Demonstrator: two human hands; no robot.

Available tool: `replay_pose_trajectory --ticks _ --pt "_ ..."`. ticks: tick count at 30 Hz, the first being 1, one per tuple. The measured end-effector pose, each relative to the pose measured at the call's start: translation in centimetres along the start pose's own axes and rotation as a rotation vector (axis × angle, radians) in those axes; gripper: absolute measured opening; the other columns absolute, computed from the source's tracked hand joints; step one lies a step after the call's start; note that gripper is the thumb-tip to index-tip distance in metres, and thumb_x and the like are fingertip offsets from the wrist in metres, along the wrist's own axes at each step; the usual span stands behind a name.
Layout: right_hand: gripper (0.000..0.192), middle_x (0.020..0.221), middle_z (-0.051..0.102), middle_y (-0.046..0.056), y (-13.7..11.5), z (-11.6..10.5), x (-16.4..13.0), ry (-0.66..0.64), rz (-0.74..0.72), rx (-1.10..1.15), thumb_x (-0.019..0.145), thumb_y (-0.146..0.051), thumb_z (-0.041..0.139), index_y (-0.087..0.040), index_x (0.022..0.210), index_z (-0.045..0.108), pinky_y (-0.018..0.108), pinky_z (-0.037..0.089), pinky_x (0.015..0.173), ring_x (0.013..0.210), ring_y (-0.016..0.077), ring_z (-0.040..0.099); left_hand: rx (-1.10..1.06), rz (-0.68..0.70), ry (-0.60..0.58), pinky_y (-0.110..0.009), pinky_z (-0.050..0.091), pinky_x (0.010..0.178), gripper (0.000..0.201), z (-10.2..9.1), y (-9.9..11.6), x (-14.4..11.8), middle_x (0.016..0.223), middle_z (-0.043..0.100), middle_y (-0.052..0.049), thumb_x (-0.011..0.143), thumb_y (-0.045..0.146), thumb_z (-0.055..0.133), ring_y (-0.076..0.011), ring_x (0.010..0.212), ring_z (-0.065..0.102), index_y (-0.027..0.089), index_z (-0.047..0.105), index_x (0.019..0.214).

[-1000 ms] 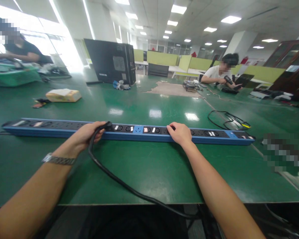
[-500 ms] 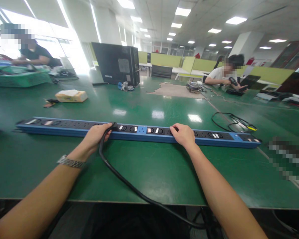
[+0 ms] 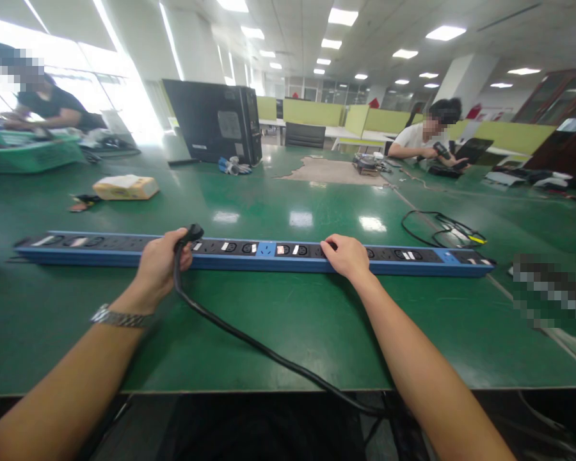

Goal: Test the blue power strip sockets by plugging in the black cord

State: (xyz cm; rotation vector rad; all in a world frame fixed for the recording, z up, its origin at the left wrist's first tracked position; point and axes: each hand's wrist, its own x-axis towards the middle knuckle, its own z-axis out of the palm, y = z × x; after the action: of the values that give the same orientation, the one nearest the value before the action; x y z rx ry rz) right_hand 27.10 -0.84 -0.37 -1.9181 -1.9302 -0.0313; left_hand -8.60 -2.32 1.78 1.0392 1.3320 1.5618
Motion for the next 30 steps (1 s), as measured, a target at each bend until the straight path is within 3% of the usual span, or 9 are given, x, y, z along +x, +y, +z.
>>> replay_pose_trajectory --ticks 5,11,30 --pt "0.036 0.101 0.074 0.002 0.01 0.01 -0.03 -0.001 -0.007 0.008 0.088 -0.048 0.046 -0.029 0.098 0.074 0.03 0.046 0.073 0.093 0.0221 0.065 0.151 -0.085 -0.076 -0.021 0.025 0.033 0.032 0.08 -0.79 0.06 0.042 0.045 0.002 0.071 0.042 0.062 -0.0083 0.033 0.038 0.017 0.05 0.054" --pt "0.036 0.1 0.074 0.003 -0.06 -0.01 -0.09 -0.003 0.001 -0.001 0.088 -0.048 0.045 -0.028 0.099 0.074 0.031 0.046 0.072 0.092 0.0228 0.065 0.161 -0.132 -0.117 -0.02 0.027 0.033 0.033 -0.08 -0.99 0.33 0.041 0.044 0.003 0.071 0.043 0.061 -0.0081 0.033 0.038 0.018 0.048 0.054" --pt "0.036 0.101 0.074 0.001 0.1 0.13 -0.02 -0.003 -0.005 0.004 0.088 -0.049 0.046 -0.029 0.098 0.074 0.03 0.045 0.072 0.093 0.0219 0.065 0.193 -0.114 -0.099 -0.022 0.025 0.031 0.036 -0.05 -0.71 0.08 0.038 0.043 0.002 0.07 0.043 0.063 -0.0087 0.031 0.036 0.019 0.046 0.05"
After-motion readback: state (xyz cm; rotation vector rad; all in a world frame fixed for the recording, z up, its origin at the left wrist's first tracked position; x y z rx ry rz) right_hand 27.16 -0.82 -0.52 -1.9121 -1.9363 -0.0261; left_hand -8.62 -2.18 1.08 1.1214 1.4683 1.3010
